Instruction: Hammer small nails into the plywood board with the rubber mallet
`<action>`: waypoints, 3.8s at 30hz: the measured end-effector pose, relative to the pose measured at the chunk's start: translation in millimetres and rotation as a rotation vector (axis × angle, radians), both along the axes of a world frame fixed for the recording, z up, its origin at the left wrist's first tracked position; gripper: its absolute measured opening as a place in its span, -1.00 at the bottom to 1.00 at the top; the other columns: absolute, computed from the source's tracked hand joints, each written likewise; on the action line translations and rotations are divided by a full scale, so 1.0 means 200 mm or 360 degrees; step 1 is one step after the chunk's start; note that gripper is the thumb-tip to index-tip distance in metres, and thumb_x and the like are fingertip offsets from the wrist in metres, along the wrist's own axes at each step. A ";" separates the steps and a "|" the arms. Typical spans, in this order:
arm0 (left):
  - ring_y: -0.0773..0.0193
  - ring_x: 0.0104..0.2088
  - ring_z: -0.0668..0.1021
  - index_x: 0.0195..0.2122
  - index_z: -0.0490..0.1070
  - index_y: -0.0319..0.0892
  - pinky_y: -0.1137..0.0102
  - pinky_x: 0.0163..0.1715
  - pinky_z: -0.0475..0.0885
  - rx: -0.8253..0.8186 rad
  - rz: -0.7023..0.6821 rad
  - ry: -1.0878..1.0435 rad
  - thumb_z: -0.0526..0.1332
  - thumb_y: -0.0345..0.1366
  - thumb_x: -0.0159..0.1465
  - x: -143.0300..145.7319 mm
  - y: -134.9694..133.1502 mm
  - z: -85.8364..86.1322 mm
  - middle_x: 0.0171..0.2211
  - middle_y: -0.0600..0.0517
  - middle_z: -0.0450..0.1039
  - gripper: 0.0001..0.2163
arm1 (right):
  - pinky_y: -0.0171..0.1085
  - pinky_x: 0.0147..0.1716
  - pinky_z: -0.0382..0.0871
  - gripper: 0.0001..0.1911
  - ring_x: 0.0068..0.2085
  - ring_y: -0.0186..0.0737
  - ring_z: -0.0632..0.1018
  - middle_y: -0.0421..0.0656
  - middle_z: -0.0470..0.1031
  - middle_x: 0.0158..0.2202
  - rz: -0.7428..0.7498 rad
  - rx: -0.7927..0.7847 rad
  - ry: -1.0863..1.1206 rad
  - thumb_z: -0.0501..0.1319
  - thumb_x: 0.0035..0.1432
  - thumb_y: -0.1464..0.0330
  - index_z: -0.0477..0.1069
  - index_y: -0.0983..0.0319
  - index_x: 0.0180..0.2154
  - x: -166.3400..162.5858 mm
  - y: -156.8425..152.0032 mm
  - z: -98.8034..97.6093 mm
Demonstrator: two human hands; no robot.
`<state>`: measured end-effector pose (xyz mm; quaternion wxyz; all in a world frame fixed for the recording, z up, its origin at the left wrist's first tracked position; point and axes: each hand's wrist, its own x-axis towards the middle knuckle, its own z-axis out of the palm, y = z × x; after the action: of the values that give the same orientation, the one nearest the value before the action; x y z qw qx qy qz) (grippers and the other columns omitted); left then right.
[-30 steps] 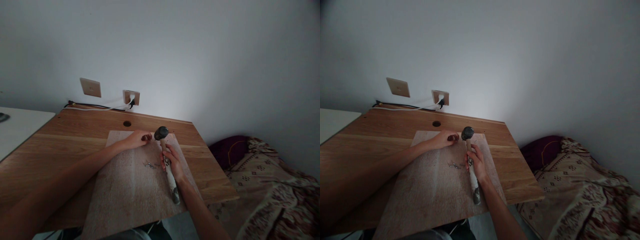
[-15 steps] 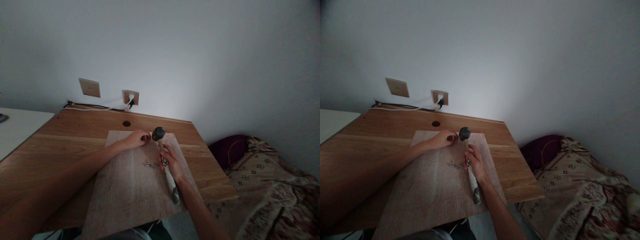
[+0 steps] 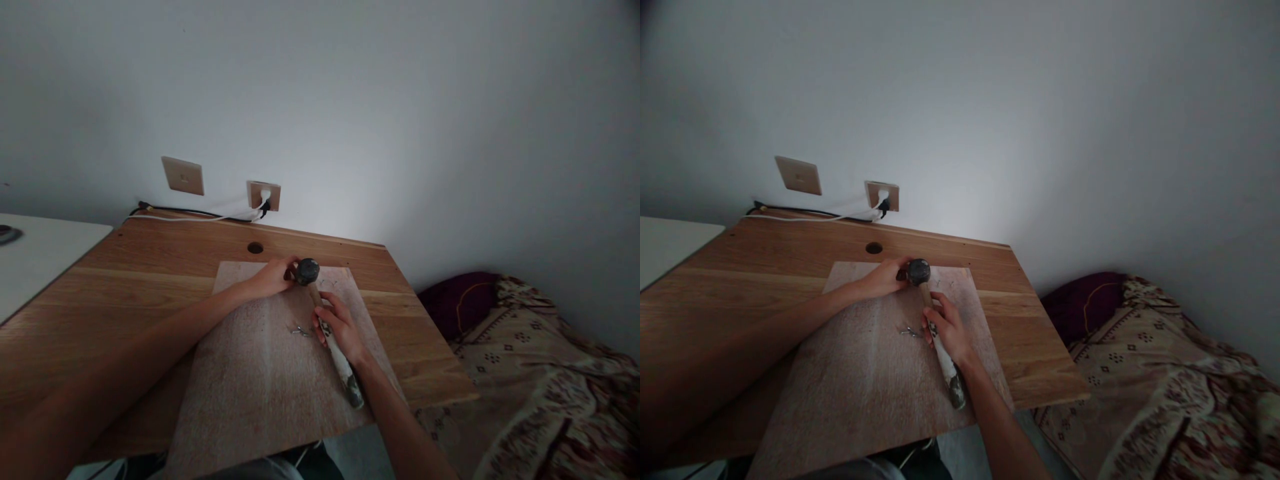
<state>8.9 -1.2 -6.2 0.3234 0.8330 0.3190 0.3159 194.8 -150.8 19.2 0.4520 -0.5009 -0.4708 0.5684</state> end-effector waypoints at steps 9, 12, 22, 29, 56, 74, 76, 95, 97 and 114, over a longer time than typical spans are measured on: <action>0.22 -0.33 0.65 0.01 0.44 -0.22 0.42 -0.32 0.49 0.0006 -0.0084 -0.0048 0.29 -0.50 0.13 0.00 0.03 -0.05 -0.27 -0.02 0.64 -0.62 | -0.39 -0.76 0.20 -0.58 -0.69 -0.38 0.34 -0.34 0.42 -0.54 -0.0018 -0.0002 0.0020 0.28 0.10 0.14 0.32 0.18 -0.06 0.00 0.00 0.00; 0.22 -0.32 0.65 0.02 0.44 -0.24 0.41 -0.31 0.48 0.0006 -0.0068 -0.0015 0.26 -0.52 0.13 0.00 0.03 -0.05 -0.25 -0.04 0.64 -0.61 | -0.39 -0.77 0.19 -0.59 -0.70 -0.38 0.33 -0.34 0.41 -0.55 -0.0017 -0.0019 0.0013 0.28 0.08 0.14 0.31 0.18 -0.08 0.00 0.00 0.01; 0.25 -0.37 0.63 0.06 0.43 -0.21 0.42 -0.34 0.45 0.0004 -0.0048 0.0011 0.28 -0.54 0.11 -0.01 0.02 -0.03 -0.30 0.02 0.63 -0.55 | -0.39 -0.77 0.19 -0.60 -0.69 -0.37 0.34 -0.34 0.42 -0.55 -0.0036 -0.0009 0.0018 0.28 0.09 0.15 0.33 0.18 -0.07 0.00 0.00 0.01; 0.25 -0.36 0.64 0.06 0.43 -0.24 0.44 -0.34 0.46 0.0007 -0.0076 0.0025 0.24 -0.56 0.11 0.00 0.03 -0.03 -0.28 -0.02 0.64 -0.55 | -0.38 -0.77 0.18 -0.59 -0.70 -0.36 0.33 -0.33 0.42 -0.56 -0.0052 -0.0011 0.0030 0.28 0.08 0.15 0.34 0.17 -0.06 0.00 -0.01 0.01; 0.24 -0.34 0.64 0.04 0.43 -0.25 0.42 -0.31 0.47 0.0022 -0.0080 0.0024 0.26 -0.52 0.16 -0.01 0.03 -0.04 -0.26 -0.04 0.63 -0.61 | -0.37 -0.77 0.17 -0.59 -0.69 -0.35 0.35 -0.33 0.43 -0.54 -0.0027 -0.0011 -0.0006 0.27 0.09 0.15 0.32 0.18 -0.07 0.01 0.00 0.01; 0.08 -0.13 0.56 -0.16 0.48 -0.19 0.28 -0.15 0.41 0.0756 -0.0651 0.0729 0.30 -0.22 0.25 0.07 -0.38 0.25 -0.16 -0.08 0.54 -0.81 | -0.39 -0.75 0.14 -0.63 -0.70 -0.39 0.31 -0.36 0.39 -0.59 -0.0544 0.0200 0.0217 0.29 0.06 0.19 0.35 0.18 -0.11 0.06 0.00 0.03; 0.04 -0.08 0.56 -0.10 0.50 -0.23 0.25 -0.09 0.42 0.0878 -0.0657 0.0791 0.30 -0.25 0.26 0.09 -0.43 0.24 -0.10 -0.14 0.54 -0.77 | -0.38 -0.75 0.14 -0.65 -0.70 -0.39 0.32 -0.36 0.39 -0.59 -0.0553 0.0214 0.0221 0.29 0.05 0.20 0.35 0.18 -0.14 0.06 0.00 0.03; 0.11 -0.05 0.60 -0.06 0.52 -0.19 0.26 -0.01 0.45 0.0882 -0.0737 0.0688 0.27 -0.43 0.29 0.09 -0.43 0.17 -0.06 -0.10 0.59 -0.79 | -0.37 -0.71 0.17 -0.66 -0.68 -0.37 0.33 -0.34 0.41 -0.58 -0.0506 0.0212 0.0159 0.29 0.08 0.18 0.36 0.18 -0.13 0.05 0.00 0.02; 0.12 -0.02 0.58 -0.09 0.52 -0.14 0.27 0.00 0.43 0.0884 -0.0740 0.0644 0.26 -0.44 0.28 0.09 -0.43 0.18 -0.04 -0.07 0.57 -0.81 | -0.37 -0.72 0.17 -0.66 -0.68 -0.37 0.33 -0.34 0.40 -0.58 -0.0507 0.0206 0.0150 0.30 0.08 0.18 0.36 0.18 -0.13 0.05 0.00 0.02; 0.20 -0.31 0.52 -0.39 0.50 -0.13 0.38 -0.31 0.29 0.0413 -0.0253 0.0813 0.20 -0.47 0.17 -0.18 -0.05 0.30 -0.34 0.00 0.53 -0.88 | -0.36 -0.74 0.15 -0.64 -0.68 -0.37 0.34 -0.33 0.41 -0.57 -0.0522 0.0193 0.0120 0.29 0.08 0.17 0.37 0.19 -0.12 0.05 0.00 0.02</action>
<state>-27.3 -10.2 53.8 0.1473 0.9422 0.2808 0.1080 205.0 -150.8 24.1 0.5854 -0.5210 -0.3991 0.4760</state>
